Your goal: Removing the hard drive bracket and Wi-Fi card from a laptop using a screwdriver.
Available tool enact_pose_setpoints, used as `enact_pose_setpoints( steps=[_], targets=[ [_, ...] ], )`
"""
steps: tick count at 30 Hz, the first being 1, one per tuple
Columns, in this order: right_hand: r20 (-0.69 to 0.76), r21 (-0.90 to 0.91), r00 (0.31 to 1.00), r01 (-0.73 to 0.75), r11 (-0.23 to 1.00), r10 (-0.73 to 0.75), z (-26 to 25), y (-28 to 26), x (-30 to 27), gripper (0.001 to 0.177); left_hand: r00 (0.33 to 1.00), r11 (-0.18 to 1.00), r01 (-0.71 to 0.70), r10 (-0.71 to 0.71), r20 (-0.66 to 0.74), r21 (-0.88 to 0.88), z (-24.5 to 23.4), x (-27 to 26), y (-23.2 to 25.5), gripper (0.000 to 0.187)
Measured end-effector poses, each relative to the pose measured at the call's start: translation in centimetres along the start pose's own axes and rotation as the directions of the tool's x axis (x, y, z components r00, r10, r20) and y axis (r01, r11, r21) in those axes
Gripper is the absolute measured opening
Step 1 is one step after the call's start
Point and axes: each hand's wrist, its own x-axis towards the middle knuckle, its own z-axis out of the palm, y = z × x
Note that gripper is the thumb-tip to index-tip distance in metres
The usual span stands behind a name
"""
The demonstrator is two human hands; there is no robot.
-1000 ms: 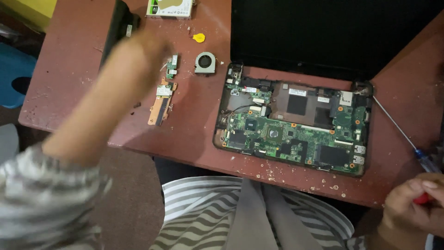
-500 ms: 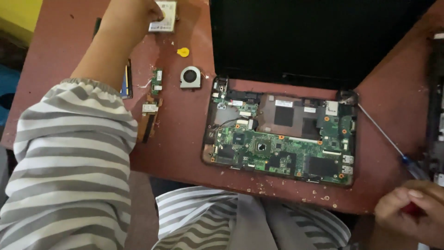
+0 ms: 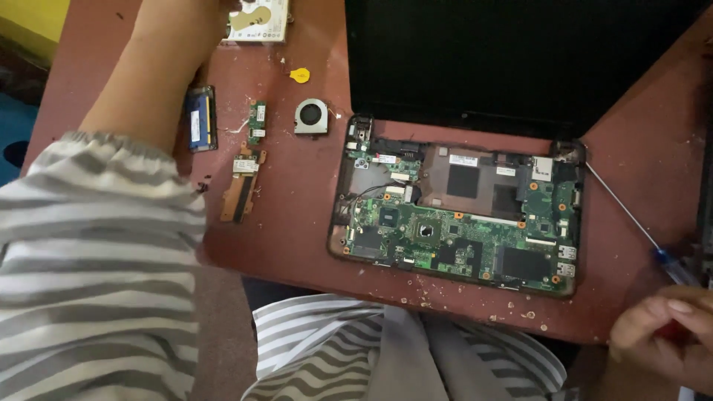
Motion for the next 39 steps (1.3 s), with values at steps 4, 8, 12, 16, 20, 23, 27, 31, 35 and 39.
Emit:
enact_pose_setpoints(
  steps=[4,8,12,16,20,23,27,31,35,39],
  targets=[
    [-0.034,0.062,0.996,-0.078,0.995,0.081,0.0,2.3,-2.1,0.005,1.0,1.0,0.009,-0.009,0.007,-0.004,-2.1,-5.6,7.9,0.052],
    [-0.087,-0.009,0.992,-0.097,0.995,0.096,-0.2,4.2,-3.6,0.01,0.899,0.989,-0.122,0.073,0.431,0.087,-2.3,-12.7,13.7,0.031],
    [-0.083,-0.031,0.992,-0.102,0.994,0.099,-0.8,6.7,-5.4,0.014,0.881,0.94,-0.3,0.209,0.424,0.162,1.1,-16.2,12.4,0.016],
    [-0.13,-0.048,0.988,-0.093,0.995,0.086,-0.8,8.2,-6.4,0.013,0.916,0.961,-0.263,0.219,0.335,0.09,2.6,-17.3,11.6,0.021],
    [-0.108,-0.078,0.99,-0.103,0.992,0.094,-0.8,6.3,-5.3,0.009,0.905,0.863,-0.408,0.341,0.254,0.296,4.2,-18.0,10.5,0.022],
    [-0.1,-0.1,0.991,-0.104,0.99,0.094,-1.0,7.2,-6.4,0.009,0.885,0.822,-0.458,0.386,0.261,0.339,3.9,-18.1,10.9,0.024],
    [-0.112,-0.075,0.989,-0.102,0.992,0.093,-0.5,5.2,-4.9,0.007,0.831,0.817,-0.507,0.378,0.409,0.274,0.6,-17.0,13.2,0.008],
    [-0.115,-0.024,0.984,-0.142,0.99,0.139,-0.5,6.2,-5.9,0.004,0.94,0.687,-0.339,0.269,0.21,0.642,0.5,-8.9,7.8,0.008],
    [-0.086,-0.017,0.988,-0.128,0.992,0.126,-0.2,3.6,-3.3,0.009,0.999,0.816,-0.024,0.039,-0.014,0.578,2.9,0.8,-1.2,0.016],
    [-0.025,0.026,0.999,0.041,0.999,-0.04,0.3,0.0,1.0,0.016,0.993,0.86,0.05,-0.099,0.069,0.508,3.1,3.3,-1.1,0.011]
  ],
)
